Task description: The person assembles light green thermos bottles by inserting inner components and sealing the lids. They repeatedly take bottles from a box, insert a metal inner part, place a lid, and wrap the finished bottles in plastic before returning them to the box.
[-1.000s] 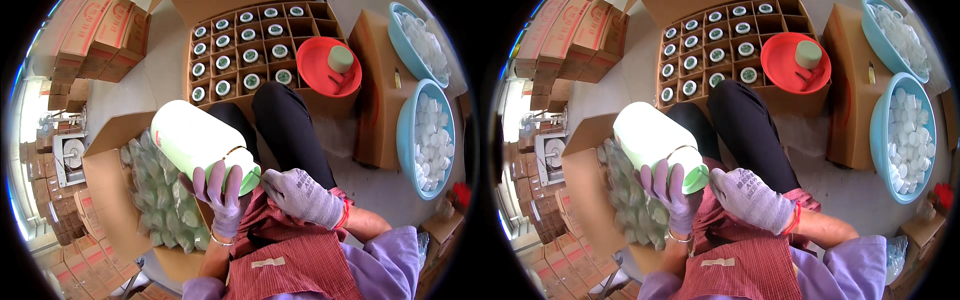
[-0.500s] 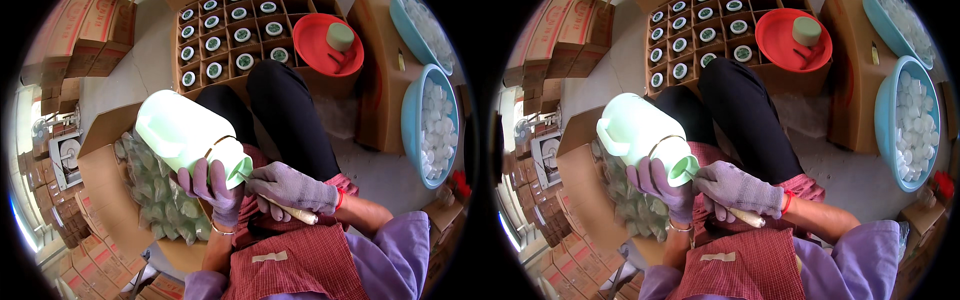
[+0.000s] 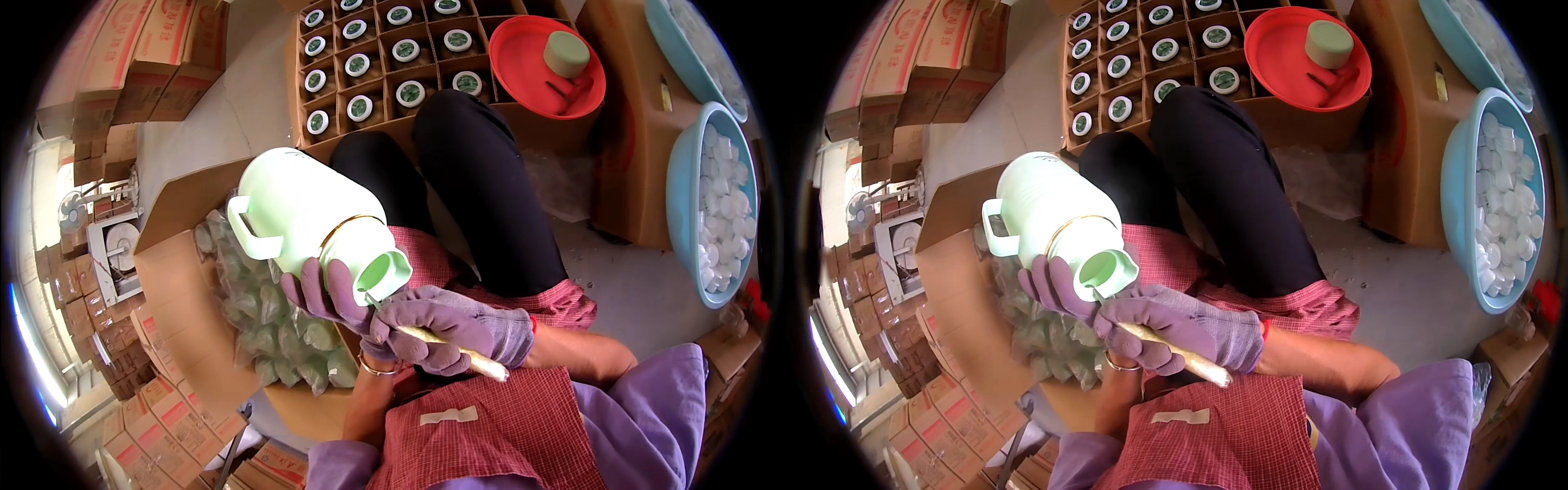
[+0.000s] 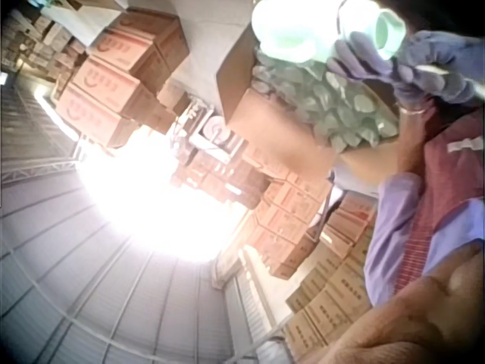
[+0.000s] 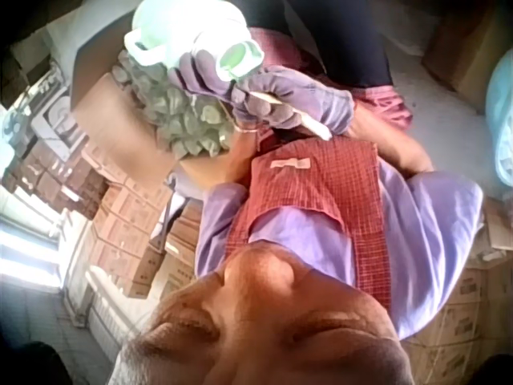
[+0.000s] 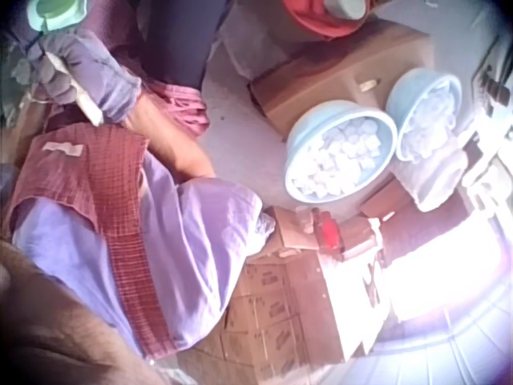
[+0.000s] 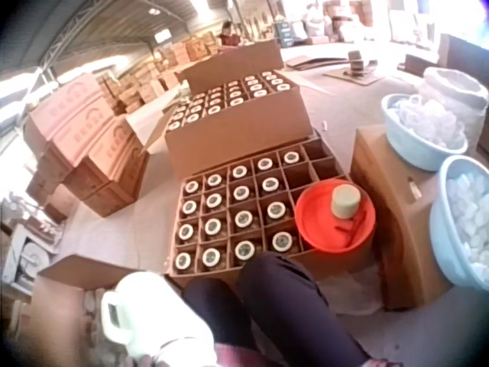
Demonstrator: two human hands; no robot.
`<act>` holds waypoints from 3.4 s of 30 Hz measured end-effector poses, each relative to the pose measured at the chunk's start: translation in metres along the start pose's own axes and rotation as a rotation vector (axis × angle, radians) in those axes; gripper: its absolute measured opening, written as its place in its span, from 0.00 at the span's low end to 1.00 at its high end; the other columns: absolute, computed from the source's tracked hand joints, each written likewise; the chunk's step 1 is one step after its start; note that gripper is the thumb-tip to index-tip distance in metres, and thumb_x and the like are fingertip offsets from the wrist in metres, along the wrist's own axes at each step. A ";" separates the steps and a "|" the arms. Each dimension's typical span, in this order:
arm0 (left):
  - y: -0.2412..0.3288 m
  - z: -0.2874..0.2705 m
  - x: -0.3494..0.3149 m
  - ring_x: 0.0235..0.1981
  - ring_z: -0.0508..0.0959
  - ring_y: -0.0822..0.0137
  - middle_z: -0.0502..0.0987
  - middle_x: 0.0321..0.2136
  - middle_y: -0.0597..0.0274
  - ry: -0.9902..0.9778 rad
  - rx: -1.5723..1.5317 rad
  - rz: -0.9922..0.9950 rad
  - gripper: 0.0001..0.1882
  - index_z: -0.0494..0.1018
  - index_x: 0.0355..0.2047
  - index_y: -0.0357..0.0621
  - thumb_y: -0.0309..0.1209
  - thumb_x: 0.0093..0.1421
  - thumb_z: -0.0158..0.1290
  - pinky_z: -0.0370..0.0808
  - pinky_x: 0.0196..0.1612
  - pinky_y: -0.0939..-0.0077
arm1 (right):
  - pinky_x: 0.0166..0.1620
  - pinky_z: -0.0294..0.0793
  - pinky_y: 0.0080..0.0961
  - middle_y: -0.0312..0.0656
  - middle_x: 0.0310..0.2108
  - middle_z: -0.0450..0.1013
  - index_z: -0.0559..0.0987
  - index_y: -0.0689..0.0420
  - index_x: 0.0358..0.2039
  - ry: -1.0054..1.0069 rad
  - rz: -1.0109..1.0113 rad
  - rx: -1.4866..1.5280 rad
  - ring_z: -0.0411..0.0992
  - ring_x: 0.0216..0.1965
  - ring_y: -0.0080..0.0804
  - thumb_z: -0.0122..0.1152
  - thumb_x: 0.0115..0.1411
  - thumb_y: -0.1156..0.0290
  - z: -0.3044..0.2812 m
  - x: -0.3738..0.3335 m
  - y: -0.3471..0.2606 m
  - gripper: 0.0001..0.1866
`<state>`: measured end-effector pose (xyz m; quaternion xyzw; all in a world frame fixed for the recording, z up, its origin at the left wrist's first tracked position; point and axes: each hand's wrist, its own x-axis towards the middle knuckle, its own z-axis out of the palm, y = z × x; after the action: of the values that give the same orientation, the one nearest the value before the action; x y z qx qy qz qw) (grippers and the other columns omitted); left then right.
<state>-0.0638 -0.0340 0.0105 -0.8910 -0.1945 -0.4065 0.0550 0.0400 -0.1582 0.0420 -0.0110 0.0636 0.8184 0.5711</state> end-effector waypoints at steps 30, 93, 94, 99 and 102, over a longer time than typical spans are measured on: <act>-0.013 -0.011 0.013 0.63 0.59 0.45 0.61 0.59 0.51 -0.106 0.030 0.039 0.35 0.61 0.59 0.46 0.38 0.54 0.64 0.59 0.65 0.38 | 0.29 0.74 0.31 0.44 0.27 0.73 0.76 0.65 0.44 0.477 -0.712 -2.363 0.73 0.27 0.37 0.57 0.64 0.69 0.031 -0.012 -0.017 0.13; -0.002 -0.023 0.027 0.65 0.64 0.56 0.60 0.66 0.51 0.026 -0.886 -0.843 0.30 0.55 0.67 0.39 0.42 0.71 0.43 0.60 0.68 0.57 | 0.59 0.69 0.30 0.48 0.57 0.72 0.71 0.59 0.61 0.626 -1.243 -1.267 0.71 0.57 0.38 0.57 0.65 0.63 0.010 -0.018 -0.149 0.26; -0.014 -0.026 -0.004 0.63 0.67 0.56 0.63 0.64 0.51 -0.073 -1.098 -1.019 0.31 0.57 0.66 0.39 0.44 0.70 0.44 0.63 0.66 0.57 | 0.56 0.71 0.31 0.46 0.48 0.77 0.76 0.60 0.56 0.718 -1.173 -1.255 0.75 0.50 0.35 0.57 0.64 0.65 0.039 -0.016 -0.127 0.21; -0.039 -0.039 -0.016 0.59 0.72 0.57 0.72 0.57 0.47 -0.496 -1.269 -1.009 0.29 0.63 0.61 0.32 0.44 0.70 0.42 0.67 0.64 0.59 | 0.43 0.73 0.33 0.37 0.33 0.72 0.81 0.52 0.37 0.398 -1.337 -2.323 0.73 0.35 0.36 0.70 0.50 0.68 0.045 -0.024 -0.106 0.13; -0.010 -0.014 0.045 0.56 0.74 0.60 0.74 0.55 0.48 -0.399 -1.329 -0.992 0.32 0.66 0.60 0.30 0.47 0.68 0.44 0.67 0.62 0.66 | 0.44 0.71 0.39 0.35 0.31 0.70 0.78 0.50 0.33 0.229 -1.260 -2.400 0.70 0.34 0.36 0.67 0.50 0.62 0.026 0.005 -0.046 0.11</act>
<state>-0.0510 -0.0146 0.0533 -0.6047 -0.2894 -0.2487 -0.6991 0.0824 -0.1352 0.0633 -0.5912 -0.6506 -0.0336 0.4756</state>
